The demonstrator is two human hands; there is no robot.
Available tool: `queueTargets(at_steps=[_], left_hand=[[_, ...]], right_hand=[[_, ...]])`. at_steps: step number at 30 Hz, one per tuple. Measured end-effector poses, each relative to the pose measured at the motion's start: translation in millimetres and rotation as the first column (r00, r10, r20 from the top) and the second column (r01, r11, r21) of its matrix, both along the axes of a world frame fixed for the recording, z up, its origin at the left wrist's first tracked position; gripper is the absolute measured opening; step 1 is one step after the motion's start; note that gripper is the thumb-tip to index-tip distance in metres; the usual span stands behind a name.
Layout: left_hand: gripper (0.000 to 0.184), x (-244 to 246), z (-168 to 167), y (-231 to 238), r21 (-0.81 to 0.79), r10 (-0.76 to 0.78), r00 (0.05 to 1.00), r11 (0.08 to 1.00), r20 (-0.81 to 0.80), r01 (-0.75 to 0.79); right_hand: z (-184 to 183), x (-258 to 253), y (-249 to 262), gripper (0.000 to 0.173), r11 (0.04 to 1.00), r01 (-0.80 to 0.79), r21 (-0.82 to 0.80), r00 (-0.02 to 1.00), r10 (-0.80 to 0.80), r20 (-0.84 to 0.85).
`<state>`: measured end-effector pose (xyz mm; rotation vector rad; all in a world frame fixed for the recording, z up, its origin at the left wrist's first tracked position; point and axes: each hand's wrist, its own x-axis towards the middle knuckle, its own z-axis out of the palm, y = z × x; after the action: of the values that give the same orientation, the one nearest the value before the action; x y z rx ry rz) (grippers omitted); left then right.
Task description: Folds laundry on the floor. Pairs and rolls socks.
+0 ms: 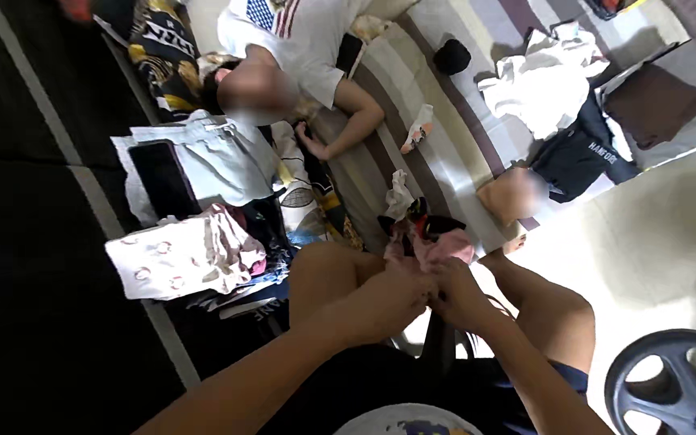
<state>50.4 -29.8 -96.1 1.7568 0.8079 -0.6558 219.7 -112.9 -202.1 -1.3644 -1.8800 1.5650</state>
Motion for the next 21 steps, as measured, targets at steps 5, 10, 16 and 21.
queueTargets(at_steps=[5,10,16,21], left_hand=[[0.021,-63.6,58.9,6.4,0.164,-0.087,0.995,0.983,0.049,0.078],[0.014,-98.1,125.7,7.7,-0.019,0.114,0.950,0.993,0.292,-0.113],[0.013,-123.6,177.6,-14.7,0.183,-0.087,0.996,0.979,-0.017,0.089],[0.020,-139.4,181.6,-3.2,0.497,0.030,0.906,0.844,-0.422,0.203]], right_hand=[[71.5,13.0,-48.9,0.041,0.953,-0.080,0.291,0.995,0.096,-0.040],[126.3,28.9,-90.3,0.044,0.876,-0.297,0.381,0.954,0.258,0.150],[152.9,87.7,-79.1,0.040,0.969,-0.190,0.155,0.736,0.036,0.676],[178.6,147.9,-65.3,0.022,0.952,-0.014,0.306,0.535,-0.252,0.807]])
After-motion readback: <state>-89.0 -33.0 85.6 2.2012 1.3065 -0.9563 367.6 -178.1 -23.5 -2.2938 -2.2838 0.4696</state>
